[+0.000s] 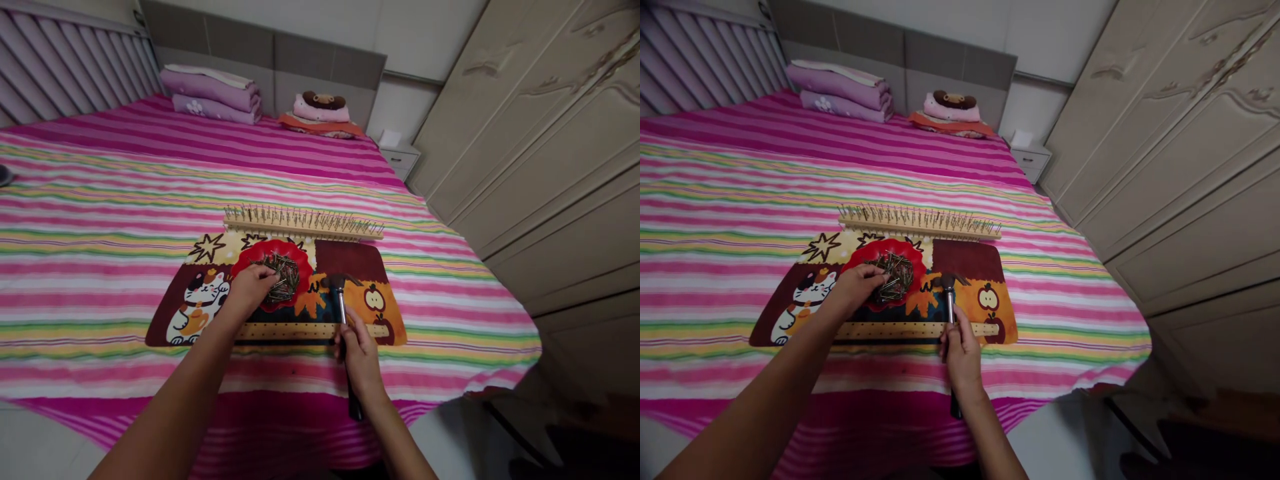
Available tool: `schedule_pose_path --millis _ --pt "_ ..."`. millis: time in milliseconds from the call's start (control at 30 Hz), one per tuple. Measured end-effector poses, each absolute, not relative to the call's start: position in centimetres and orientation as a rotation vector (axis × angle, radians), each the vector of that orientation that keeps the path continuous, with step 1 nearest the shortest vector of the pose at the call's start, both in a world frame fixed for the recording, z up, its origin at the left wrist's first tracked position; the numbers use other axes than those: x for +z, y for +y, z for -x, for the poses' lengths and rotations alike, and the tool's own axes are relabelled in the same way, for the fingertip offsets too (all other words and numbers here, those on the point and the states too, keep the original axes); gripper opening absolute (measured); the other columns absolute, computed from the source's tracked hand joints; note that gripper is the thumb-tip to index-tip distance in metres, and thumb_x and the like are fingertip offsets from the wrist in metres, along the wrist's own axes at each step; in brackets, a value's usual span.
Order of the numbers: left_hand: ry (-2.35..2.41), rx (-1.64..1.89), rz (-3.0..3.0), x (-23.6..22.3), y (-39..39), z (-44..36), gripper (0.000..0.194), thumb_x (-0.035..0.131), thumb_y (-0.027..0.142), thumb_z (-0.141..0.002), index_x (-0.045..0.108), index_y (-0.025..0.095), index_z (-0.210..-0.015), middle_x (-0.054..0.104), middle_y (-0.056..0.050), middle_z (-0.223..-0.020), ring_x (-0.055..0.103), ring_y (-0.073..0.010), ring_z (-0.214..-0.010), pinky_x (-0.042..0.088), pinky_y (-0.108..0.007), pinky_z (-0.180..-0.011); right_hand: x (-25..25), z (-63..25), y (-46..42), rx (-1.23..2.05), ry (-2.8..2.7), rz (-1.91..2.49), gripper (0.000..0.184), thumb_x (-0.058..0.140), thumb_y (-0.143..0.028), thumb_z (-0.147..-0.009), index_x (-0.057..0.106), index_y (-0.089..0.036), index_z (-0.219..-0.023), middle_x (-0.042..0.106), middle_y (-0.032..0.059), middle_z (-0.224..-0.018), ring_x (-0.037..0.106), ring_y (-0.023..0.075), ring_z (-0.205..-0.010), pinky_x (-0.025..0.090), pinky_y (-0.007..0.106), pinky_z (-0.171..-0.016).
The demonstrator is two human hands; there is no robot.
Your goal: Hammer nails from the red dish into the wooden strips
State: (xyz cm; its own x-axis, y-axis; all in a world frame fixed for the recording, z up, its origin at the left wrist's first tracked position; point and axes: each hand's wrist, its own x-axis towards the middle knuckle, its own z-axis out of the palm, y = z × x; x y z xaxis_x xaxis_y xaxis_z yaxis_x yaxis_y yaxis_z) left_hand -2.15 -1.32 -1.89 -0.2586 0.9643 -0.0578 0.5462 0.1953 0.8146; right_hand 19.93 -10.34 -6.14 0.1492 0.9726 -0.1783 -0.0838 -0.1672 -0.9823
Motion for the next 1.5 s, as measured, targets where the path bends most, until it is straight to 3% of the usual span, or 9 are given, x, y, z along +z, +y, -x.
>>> schedule_pose_path --millis 100,200,433,633,733,833,1100,1333,1500 --pt "1.656 1.062 -1.089 -1.0 -1.5 2.7 0.037 0.074 0.050 -0.050 0.058 0.018 -0.058 0.055 0.003 -0.055 0.049 -0.0117 -0.055 0.039 -0.025 -0.056 -6.2 -19.9 -10.3 1.247 -0.949 1.356 0.055 0.052 -0.041 -0.080 0.052 -0.016 -0.128 0.052 -0.0052 -0.063 0.045 0.0078 -0.044 0.037 0.020 -0.041" --pt "1.515 1.101 -0.944 -0.3 -1.6 3.1 0.044 0.081 0.049 -0.038 0.056 0.017 -0.055 0.055 0.004 -0.053 0.049 -0.0110 -0.055 0.040 -0.025 -0.057 -6.2 -19.9 -10.3 1.237 -0.948 1.360 0.055 0.053 -0.042 -0.079 0.052 -0.016 -0.128 0.052 -0.0052 -0.062 0.046 0.0082 -0.044 0.037 0.020 -0.040" --pt "1.437 1.116 -0.877 0.3 -1.6 4.3 0.043 0.083 0.047 -0.036 0.067 0.016 -0.062 0.068 -0.004 -0.071 0.060 -0.0156 -0.073 0.048 -0.029 -0.073 -6.4 -20.0 -10.3 1.215 -0.978 1.351 0.055 0.054 -0.042 -0.079 0.054 -0.017 -0.128 0.052 -0.0053 -0.060 0.046 0.0085 -0.043 0.037 0.020 -0.039" --pt "1.534 0.987 -0.880 0.9 -2.0 4.9 0.029 0.080 0.034 -0.047 0.066 0.015 -0.062 0.062 0.000 -0.061 0.049 -0.0077 -0.055 0.044 -0.023 -0.058 -6.1 -19.9 -10.2 1.226 -0.954 1.364 0.060 0.057 -0.045 -0.077 0.053 -0.016 -0.130 0.053 -0.0056 -0.060 0.046 0.0086 -0.044 0.038 0.020 -0.040" --pt "1.659 0.914 -0.943 0.7 -2.1 5.3 0.015 0.072 0.023 -0.055 0.067 0.016 -0.068 0.060 0.002 -0.060 0.052 -0.0096 -0.057 0.045 -0.025 -0.061 -5.9 -19.9 -10.3 1.233 -0.938 1.367 0.060 0.057 -0.044 -0.077 0.053 -0.017 -0.130 0.053 -0.0055 -0.060 0.046 0.0087 -0.044 0.039 0.020 -0.040" --pt "1.879 0.849 -1.146 0.3 -2.0 5.8 0.017 0.065 0.017 -0.057 0.066 0.020 -0.074 0.061 0.002 -0.062 0.057 -0.0142 -0.064 0.045 -0.027 -0.065 -5.8 -19.9 -10.3 1.226 -0.944 1.372 0.058 0.057 -0.043 -0.077 0.054 -0.017 -0.129 0.053 -0.0055 -0.059 0.046 0.0086 -0.043 0.038 0.020 -0.040" --pt "2.160 0.527 -1.571 1.3 -2.4 6.2 0.014 0.056 0.016 -0.063 0.061 0.021 -0.074 0.063 0.001 -0.064 0.059 -0.0170 -0.066 0.042 -0.026 -0.065 -5.8 -19.9 -10.3 1.227 -0.934 1.379 0.059 0.057 -0.042 -0.076 0.053 -0.016 -0.129 0.054 -0.0060 -0.058 0.046 0.0088 -0.043 0.039 0.021 -0.042" --pt "2.154 0.551 -1.594 1.3 -2.7 6.4 0.014 0.057 0.016 -0.065 0.060 0.021 -0.077 0.065 -0.001 -0.071 0.060 -0.0163 -0.065 0.043 -0.027 -0.065 -5.9 -19.8 -10.3 1.237 -0.940 1.377 0.059 0.057 -0.043 -0.077 0.053 -0.016 -0.129 0.053 -0.0064 -0.058 0.046 0.0088 -0.044 0.038 0.021 -0.042" --pt "2.064 0.665 -1.423 0.9 -2.9 6.5 0.012 0.062 0.019 -0.065 0.055 0.021 -0.075 0.062 0.001 -0.060 0.062 -0.0163 -0.060 0.045 -0.027 -0.062 -5.9 -19.9 -10.3 1.224 -0.973 1.386 0.058 0.055 -0.043 -0.078 0.052 -0.016 -0.129 0.053 -0.0064 -0.059 0.047 0.0087 -0.044 0.038 0.021 -0.043"
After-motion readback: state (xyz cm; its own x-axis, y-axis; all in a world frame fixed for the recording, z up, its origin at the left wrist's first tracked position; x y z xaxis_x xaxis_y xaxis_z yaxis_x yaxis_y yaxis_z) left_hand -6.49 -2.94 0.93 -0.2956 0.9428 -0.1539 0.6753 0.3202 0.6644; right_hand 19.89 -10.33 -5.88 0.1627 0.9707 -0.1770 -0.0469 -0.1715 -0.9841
